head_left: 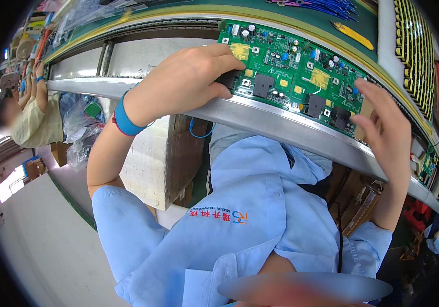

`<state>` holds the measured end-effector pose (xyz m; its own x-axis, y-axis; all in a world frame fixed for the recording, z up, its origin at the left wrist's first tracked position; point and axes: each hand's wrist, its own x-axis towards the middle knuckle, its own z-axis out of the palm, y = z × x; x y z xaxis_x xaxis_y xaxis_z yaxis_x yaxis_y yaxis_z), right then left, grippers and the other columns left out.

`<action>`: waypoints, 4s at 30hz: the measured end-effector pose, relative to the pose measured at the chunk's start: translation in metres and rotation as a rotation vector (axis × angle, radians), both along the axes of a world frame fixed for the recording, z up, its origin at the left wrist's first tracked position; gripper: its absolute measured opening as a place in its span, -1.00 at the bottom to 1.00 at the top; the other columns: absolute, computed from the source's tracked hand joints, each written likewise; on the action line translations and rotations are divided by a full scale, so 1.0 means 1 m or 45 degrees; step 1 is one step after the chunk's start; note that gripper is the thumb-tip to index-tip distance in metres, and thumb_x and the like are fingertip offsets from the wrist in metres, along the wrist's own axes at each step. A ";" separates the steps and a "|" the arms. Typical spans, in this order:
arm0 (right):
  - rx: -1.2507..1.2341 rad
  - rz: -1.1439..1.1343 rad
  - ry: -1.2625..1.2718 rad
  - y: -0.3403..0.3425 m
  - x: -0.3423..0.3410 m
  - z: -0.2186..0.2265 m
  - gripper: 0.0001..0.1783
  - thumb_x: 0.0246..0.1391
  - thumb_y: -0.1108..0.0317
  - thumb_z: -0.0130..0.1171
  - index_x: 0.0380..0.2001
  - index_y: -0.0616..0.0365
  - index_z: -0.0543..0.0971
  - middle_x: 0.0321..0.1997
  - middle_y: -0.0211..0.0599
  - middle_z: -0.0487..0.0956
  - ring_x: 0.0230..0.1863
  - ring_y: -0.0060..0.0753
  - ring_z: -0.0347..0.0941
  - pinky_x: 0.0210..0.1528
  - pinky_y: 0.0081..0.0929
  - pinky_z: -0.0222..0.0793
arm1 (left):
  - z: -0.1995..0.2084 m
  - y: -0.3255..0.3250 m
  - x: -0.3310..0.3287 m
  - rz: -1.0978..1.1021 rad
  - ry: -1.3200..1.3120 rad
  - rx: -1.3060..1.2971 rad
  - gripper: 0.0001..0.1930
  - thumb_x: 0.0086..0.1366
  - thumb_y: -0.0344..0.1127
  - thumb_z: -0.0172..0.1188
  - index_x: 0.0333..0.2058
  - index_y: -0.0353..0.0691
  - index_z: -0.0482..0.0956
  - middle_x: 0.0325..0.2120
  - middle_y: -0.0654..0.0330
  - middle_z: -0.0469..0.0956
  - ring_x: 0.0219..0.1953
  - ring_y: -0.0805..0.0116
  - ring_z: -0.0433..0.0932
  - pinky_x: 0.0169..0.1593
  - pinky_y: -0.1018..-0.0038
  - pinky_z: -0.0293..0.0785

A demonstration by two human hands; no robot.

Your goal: Manual assembly of components onto printed circuit boards (PCBs) on an assembly line.

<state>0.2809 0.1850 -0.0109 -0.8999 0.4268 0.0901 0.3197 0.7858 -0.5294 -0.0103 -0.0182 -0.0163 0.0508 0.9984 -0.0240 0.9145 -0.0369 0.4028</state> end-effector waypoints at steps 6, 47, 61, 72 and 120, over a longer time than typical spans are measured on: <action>0.225 -0.210 0.152 0.070 0.000 -0.001 -0.58 0.13 0.31 0.27 0.09 -0.04 0.58 -0.08 -0.42 0.61 -0.47 -0.69 0.29 -0.45 -0.70 0.20 | -0.005 0.003 0.004 -0.005 -0.139 0.052 -0.56 -0.03 -0.46 0.39 -0.10 -0.28 0.57 -0.23 0.10 0.54 -0.25 0.06 0.56 -0.18 0.31 0.52; 0.957 -0.290 0.192 0.148 -0.002 -0.045 -0.59 0.08 0.33 0.26 0.05 -0.01 0.58 -0.15 -0.33 0.54 -0.13 -0.26 0.49 -0.10 -0.37 0.42 | -0.010 0.184 -0.028 0.326 -0.071 0.982 -0.89 0.15 -0.59 0.24 -0.32 -0.42 0.60 -0.41 0.08 0.57 -0.38 0.27 0.56 -0.29 0.49 0.45; 0.781 -0.363 0.210 0.123 -0.009 -0.025 -0.67 -0.09 0.52 0.29 -0.17 0.26 0.57 -0.23 -0.16 0.48 -0.18 -0.14 0.47 -0.13 -0.34 0.39 | -0.002 0.179 -0.005 0.319 -0.128 0.863 -0.79 0.29 -0.64 0.03 -0.11 -0.37 0.48 -0.41 0.21 0.46 -0.41 0.50 0.40 -0.31 0.56 0.36; 0.711 -0.425 0.144 0.130 -0.010 -0.023 -0.71 -0.11 0.52 0.28 -0.25 0.21 0.48 -0.28 -0.16 0.45 -0.18 -0.12 0.45 -0.14 -0.33 0.36 | -0.041 0.146 -0.046 0.270 -0.163 0.768 -0.83 0.33 -0.33 0.25 -0.18 -0.27 0.64 -0.39 0.37 0.56 -0.34 0.69 0.43 -0.24 0.75 0.35; 0.823 -0.427 0.106 0.121 -0.008 -0.028 -0.61 -0.06 0.49 0.27 -0.11 0.25 0.48 -0.18 -0.13 0.45 -0.12 -0.11 0.42 -0.05 -0.31 0.34 | -0.052 0.137 -0.056 0.407 -0.284 0.639 -0.78 0.32 -0.23 0.27 -0.15 -0.22 0.66 -0.34 0.35 0.63 -0.28 0.63 0.50 -0.15 0.70 0.40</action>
<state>0.2731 0.3062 -0.0390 -0.7096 0.5163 0.4795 0.5766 0.8166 -0.0259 -0.0660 0.1192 -0.0680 -0.3020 0.8521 0.4275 0.8076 -0.0096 0.5897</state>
